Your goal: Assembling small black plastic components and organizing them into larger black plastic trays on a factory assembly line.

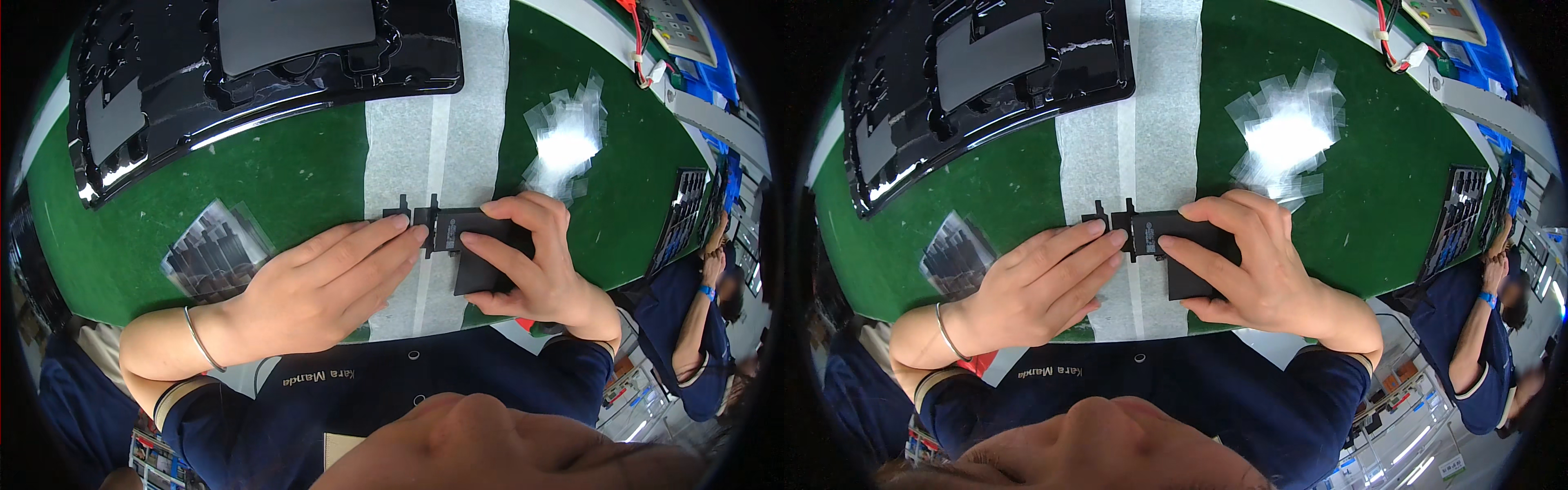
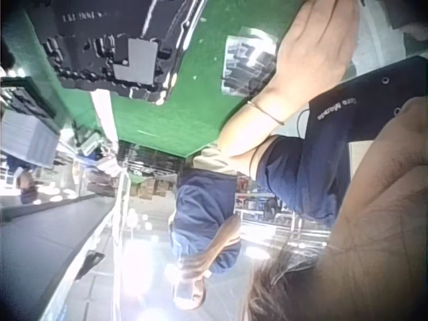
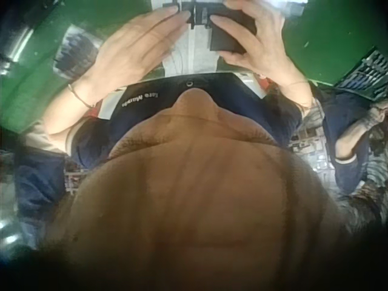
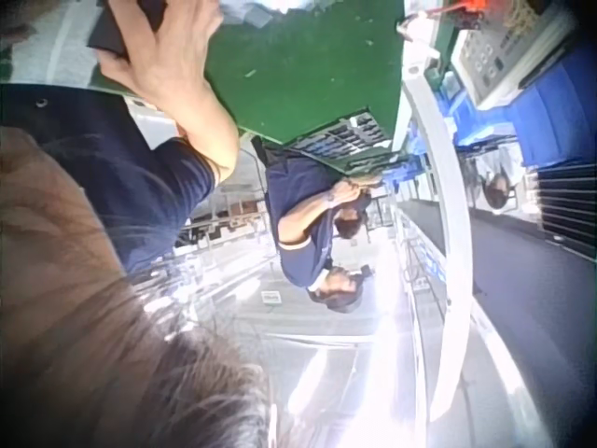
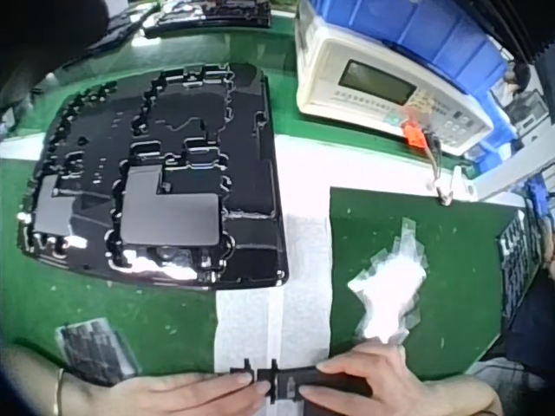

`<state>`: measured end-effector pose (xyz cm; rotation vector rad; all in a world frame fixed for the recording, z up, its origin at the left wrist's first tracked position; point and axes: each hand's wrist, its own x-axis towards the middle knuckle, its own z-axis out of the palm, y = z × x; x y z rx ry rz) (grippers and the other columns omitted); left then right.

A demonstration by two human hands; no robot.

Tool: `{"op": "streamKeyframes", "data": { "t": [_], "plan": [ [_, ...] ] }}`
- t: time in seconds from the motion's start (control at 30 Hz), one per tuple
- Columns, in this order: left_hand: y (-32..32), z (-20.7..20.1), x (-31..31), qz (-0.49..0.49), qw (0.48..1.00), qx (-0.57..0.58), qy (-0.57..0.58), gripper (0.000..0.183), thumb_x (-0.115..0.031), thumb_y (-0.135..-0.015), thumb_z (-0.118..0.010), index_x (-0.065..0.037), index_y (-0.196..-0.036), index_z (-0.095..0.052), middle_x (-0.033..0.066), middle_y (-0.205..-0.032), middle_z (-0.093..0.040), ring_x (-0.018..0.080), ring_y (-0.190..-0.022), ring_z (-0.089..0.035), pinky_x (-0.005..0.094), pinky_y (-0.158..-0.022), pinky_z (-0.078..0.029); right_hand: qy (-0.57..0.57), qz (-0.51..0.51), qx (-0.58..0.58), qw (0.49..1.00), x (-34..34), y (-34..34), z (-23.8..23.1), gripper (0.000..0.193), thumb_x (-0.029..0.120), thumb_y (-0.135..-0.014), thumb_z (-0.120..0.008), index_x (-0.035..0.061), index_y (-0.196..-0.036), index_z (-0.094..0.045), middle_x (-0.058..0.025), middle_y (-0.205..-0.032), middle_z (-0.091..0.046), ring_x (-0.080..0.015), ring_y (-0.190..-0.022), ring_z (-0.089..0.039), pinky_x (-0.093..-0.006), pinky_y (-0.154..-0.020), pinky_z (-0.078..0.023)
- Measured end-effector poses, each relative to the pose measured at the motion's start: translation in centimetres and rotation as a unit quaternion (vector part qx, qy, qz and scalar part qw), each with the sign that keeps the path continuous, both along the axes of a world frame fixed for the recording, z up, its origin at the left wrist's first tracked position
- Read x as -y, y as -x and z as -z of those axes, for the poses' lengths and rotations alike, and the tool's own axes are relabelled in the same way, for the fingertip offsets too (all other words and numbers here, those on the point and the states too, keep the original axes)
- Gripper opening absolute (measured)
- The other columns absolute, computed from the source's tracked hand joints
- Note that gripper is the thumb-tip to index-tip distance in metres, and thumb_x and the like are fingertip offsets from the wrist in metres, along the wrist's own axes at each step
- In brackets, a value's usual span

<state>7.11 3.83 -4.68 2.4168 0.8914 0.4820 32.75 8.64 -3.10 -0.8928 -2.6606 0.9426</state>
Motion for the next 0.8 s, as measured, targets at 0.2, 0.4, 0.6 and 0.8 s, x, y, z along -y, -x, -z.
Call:
{"op": "streamKeyframes", "data": {
  "t": [0.2, 0.4, 0.6, 0.8],
  "plan": [
    [0.07, -0.05, -0.2, 0.005, 1.0, -0.007, -0.02, 0.045, -0.015, -0.06, -0.063, 0.005, -0.099, -0.058, 0.0155, -0.114, -0.053, 0.0288, -0.109, -0.048, 0.0336, -0.081, -0.048, -0.003, -0.005, -0.006, 1.0, -0.16, 0.2, 0.19, 0.059, 0.024, -0.048, -0.072, 0.0075, -0.103, -0.061, -0.0135, -0.113, -0.046, -0.0298, -0.097, -0.042, -0.0386, -0.079, -0.035],
    [0.07, -0.12, -0.39, 0.006, 1.0, -0.004, -0.013, 0.043, -0.015, -0.061, -0.062, 0.005, -0.099, -0.058, 0.0156, -0.115, -0.053, 0.0288, -0.109, -0.048, 0.0339, -0.081, -0.047, 0.001, -0.003, 0.001, 1.0, -0.17, 0.2, 0.01, 0.057, 0.026, -0.05, -0.072, 0.0071, -0.102, -0.061, -0.0138, -0.112, -0.047, -0.0296, -0.097, -0.042, -0.0387, -0.08, -0.035],
    [0.01, -0.15, -0.18, 0.003, 1.0, -0.01, -0.017, 0.043, -0.016, -0.062, -0.061, 0.004, -0.1, -0.058, 0.0143, -0.115, -0.053, 0.0276, -0.109, -0.048, 0.033, -0.082, -0.046, -0.005, -0.004, -0.002, 1.0, 0.01, 0.15, 0.06, 0.057, 0.026, -0.049, -0.072, 0.007, -0.102, -0.062, -0.0137, -0.112, -0.047, -0.0294, -0.097, -0.042, -0.0384, -0.08, -0.035],
    [-0.03, -0.12, -0.18, -0.003, 1.0, -0.013, -0.023, 0.041, -0.017, -0.063, -0.06, 0.003, -0.1, -0.059, 0.0133, -0.115, -0.054, 0.0267, -0.109, -0.049, 0.0324, -0.083, -0.046, -0.01, -0.004, -0.007, 1.0, -0.07, 0.17, 0.13, 0.057, 0.026, -0.049, -0.072, 0.007, -0.102, -0.062, -0.0134, -0.111, -0.047, -0.029, -0.097, -0.042, -0.038, -0.08, -0.035]
  ]
}}
